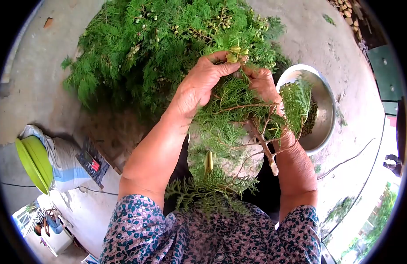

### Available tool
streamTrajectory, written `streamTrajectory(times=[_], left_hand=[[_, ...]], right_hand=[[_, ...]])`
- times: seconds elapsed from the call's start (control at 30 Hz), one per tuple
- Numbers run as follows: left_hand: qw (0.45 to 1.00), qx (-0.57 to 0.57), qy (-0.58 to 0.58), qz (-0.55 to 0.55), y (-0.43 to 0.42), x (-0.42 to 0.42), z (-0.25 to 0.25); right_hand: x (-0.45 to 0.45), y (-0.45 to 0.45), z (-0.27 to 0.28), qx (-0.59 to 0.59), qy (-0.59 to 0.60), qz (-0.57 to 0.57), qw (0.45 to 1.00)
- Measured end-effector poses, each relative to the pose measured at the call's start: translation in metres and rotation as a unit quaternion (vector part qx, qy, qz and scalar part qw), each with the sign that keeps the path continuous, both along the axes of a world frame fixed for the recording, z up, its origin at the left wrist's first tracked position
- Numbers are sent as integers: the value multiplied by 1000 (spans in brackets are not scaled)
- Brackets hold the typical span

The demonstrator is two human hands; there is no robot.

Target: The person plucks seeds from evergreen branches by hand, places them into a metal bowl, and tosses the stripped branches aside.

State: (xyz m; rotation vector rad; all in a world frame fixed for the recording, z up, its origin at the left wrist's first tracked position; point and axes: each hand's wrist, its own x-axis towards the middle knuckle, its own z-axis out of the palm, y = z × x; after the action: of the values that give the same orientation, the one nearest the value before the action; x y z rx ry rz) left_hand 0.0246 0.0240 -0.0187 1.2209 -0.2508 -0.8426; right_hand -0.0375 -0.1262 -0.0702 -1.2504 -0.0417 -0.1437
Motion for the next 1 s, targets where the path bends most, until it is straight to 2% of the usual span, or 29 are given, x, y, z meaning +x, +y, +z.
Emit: streamTrajectory(times=[0.1,0.17,0.2,0.23,0.27,0.3,0.33,0.4,0.47,0.53,0.63,0.67,0.73,0.77,0.8,0.87,0.9,0.97,1.0], left_hand=[[998,-42,14,53,-1,-6,2],[998,-29,-1,59,0,-6,7],[998,-13,-11,68,0,-6,8],[995,22,-60,80,-2,-5,4],[996,13,-61,70,-4,-6,4],[995,43,-67,67,-6,-9,4],[992,76,-72,65,-7,-11,4],[993,61,-84,53,-7,-13,5],[992,49,-81,80,-9,-17,10],[993,36,-80,75,-11,-14,0],[990,5,-78,119,-11,-19,4],[987,6,-91,132,-12,-19,3],[984,-12,-105,143,-13,-17,-2],[984,-9,-103,146,-13,-18,-1],[984,-8,-101,149,-14,-19,0],[984,-18,-66,167,-14,-22,5],[985,-27,-45,163,-13,-21,5],[987,-32,-36,155,-11,-18,2],[987,-28,-47,152,-12,-18,1]], right_hand=[[-2,-2,13,13,11,1,1000],[-5,5,46,-139,205,-132,960],[-6,6,45,-106,193,-189,957],[-8,8,59,-95,171,-198,960],[-9,13,74,-85,149,-208,963],[-5,20,70,-6,95,-223,970],[-3,14,58,11,90,-172,981],[0,7,48,-61,78,-139,985],[2,4,43,-20,78,-128,988],[-1,3,49,-33,162,-154,974],[-3,7,44,-79,77,-186,976],[-3,4,42,-87,121,-174,973],[-5,10,49,-113,118,-200,966],[-5,8,48,-73,128,-178,973],[-3,13,48,-68,90,-196,974],[-14,11,59,133,147,-85,976],[-23,18,54,230,145,-110,956],[-24,-7,0,211,54,29,976],[-22,-3,10,187,94,2,978]])
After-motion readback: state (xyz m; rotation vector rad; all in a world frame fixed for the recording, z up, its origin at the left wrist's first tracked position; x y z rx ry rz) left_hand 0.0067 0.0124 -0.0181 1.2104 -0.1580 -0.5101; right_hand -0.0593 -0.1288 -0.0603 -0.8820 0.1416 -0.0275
